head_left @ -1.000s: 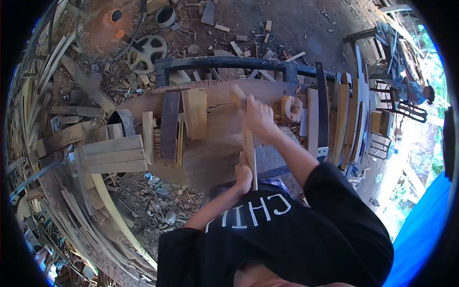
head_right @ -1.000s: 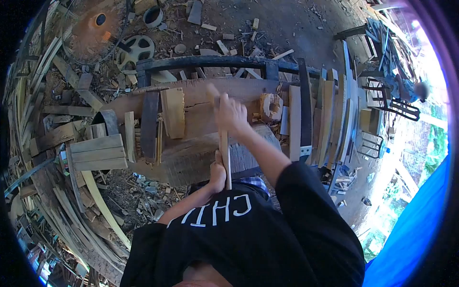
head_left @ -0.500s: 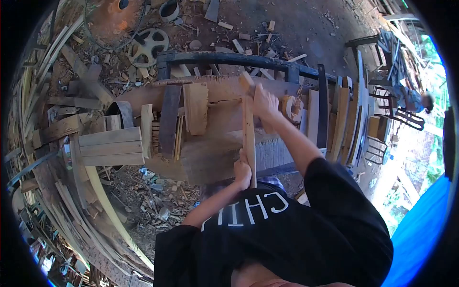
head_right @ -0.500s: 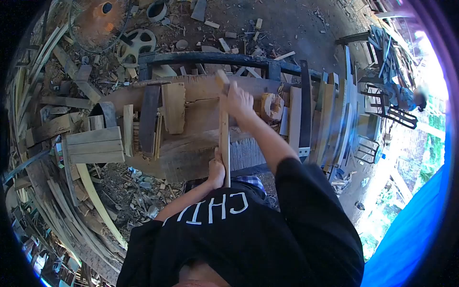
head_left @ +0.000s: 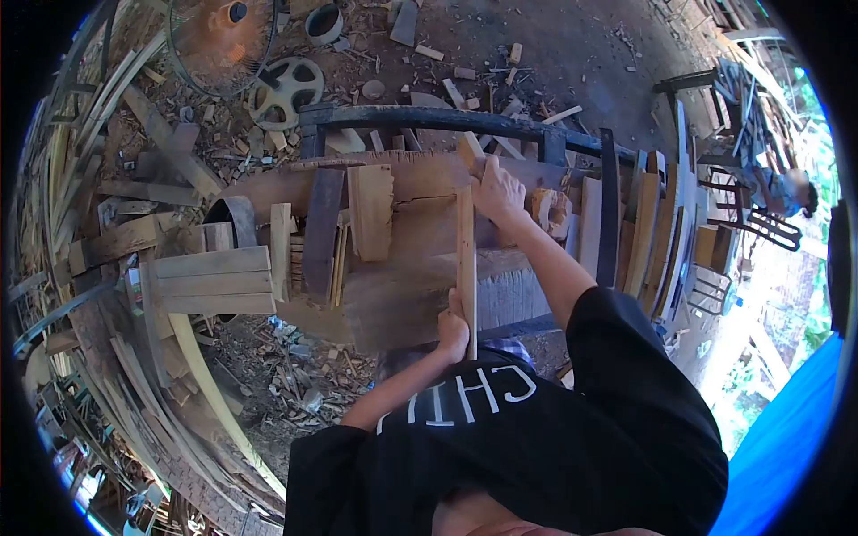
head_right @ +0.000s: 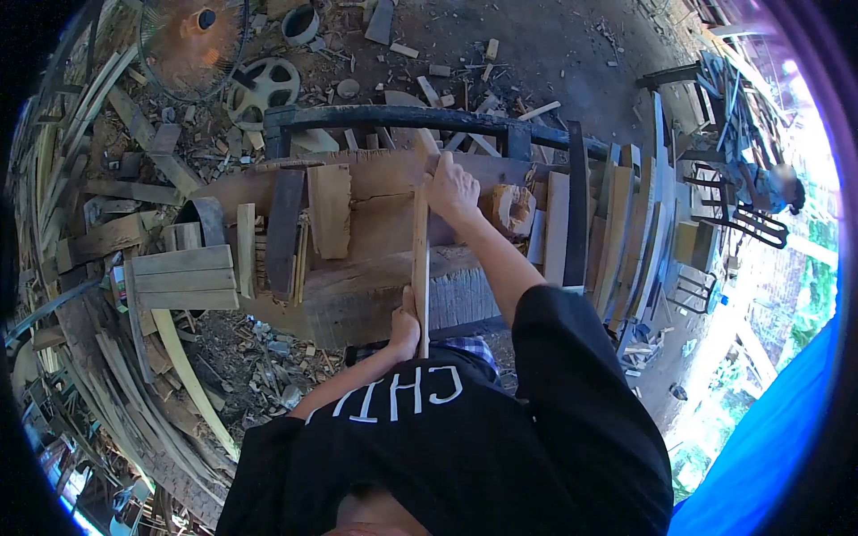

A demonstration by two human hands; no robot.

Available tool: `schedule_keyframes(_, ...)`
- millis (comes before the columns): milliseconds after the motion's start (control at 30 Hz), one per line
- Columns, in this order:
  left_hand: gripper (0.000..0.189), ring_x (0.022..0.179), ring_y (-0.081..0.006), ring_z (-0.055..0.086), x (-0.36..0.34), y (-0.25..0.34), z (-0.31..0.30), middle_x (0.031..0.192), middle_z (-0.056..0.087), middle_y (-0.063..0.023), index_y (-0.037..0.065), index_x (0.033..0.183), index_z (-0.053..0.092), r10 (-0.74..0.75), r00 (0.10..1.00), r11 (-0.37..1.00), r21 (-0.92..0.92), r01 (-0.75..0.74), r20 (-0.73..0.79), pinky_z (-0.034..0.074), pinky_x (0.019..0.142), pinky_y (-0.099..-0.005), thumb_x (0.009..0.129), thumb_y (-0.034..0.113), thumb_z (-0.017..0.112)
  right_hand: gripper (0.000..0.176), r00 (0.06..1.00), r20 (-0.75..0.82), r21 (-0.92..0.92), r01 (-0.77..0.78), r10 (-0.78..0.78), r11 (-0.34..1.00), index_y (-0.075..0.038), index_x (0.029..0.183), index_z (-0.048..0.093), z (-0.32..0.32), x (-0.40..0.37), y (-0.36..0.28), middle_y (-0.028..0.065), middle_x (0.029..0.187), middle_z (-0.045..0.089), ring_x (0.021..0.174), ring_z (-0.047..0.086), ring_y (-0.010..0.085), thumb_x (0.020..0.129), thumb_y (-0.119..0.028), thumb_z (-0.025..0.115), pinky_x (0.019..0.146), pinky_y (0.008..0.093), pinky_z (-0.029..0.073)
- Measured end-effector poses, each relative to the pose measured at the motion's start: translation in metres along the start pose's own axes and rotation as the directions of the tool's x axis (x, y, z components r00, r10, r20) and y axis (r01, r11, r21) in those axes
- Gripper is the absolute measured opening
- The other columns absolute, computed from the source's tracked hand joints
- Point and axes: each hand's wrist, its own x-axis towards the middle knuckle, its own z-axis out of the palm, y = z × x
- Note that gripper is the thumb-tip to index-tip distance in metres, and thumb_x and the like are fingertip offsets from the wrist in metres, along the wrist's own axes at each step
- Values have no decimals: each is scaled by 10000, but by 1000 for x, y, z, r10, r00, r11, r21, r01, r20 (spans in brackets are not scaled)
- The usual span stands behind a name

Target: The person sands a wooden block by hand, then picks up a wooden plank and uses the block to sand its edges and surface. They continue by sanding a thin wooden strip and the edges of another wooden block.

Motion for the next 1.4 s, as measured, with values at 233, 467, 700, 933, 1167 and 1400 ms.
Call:
schedule_keyframes(233,860,741,-220,598,-11,24,3,780,640,-177,-103,868,657,-88,996,988,-126,90,23,463,698,-388,940,662,269,388,977,214,45,-17,7,999,-17,1029,453,-47,-108,-25,244,851,633,811,622,448,842,-334,574,719,556,472)
schedule_keyframes(467,851,716,-221,580,-5,11,0,766,629,-174,-94,852,658,-41,999,998,36,42,-21,462,692,-390,946,654,262,366,987,160,8,-13,11,1000,-25,1054,453,-12,-11,-28,234,872,637,867,630,421,854,-304,580,806,515,468)
schedule_keyframes(700,857,738,-213,578,-4,14,1,790,633,-183,-105,889,650,-75,997,996,-40,76,9,454,710,-398,942,659,267,381,965,258,54,-51,36,997,-37,1031,455,-44,-115,-33,232,837,631,801,628,440,825,-326,595,736,544,472)
schedule_keyframes(933,853,767,-234,593,-1,6,0,821,644,-193,-97,899,653,-44,999,999,19,44,-9,455,730,-403,940,662,267,395,998,52,5,43,-43,999,-26,966,469,-3,-1,-15,259,829,637,762,626,455,854,-394,560,705,546,485)
schedule_keyframes(1167,848,756,-235,605,0,9,0,798,646,-197,-100,879,655,-124,992,992,-16,125,28,461,719,-395,945,651,268,427,963,267,91,-58,31,994,-31,1027,452,-37,-109,-21,267,852,635,824,630,456,837,-391,579,757,556,468)
schedule_keyframes(1400,865,840,-267,631,7,-4,1,841,655,-234,-115,915,653,-36,999,998,45,37,-18,460,761,-415,940,660,269,434,998,65,4,-26,26,1000,-19,1069,450,-1,16,-1,265,864,640,831,625,449,851,-374,571,747,555,478)
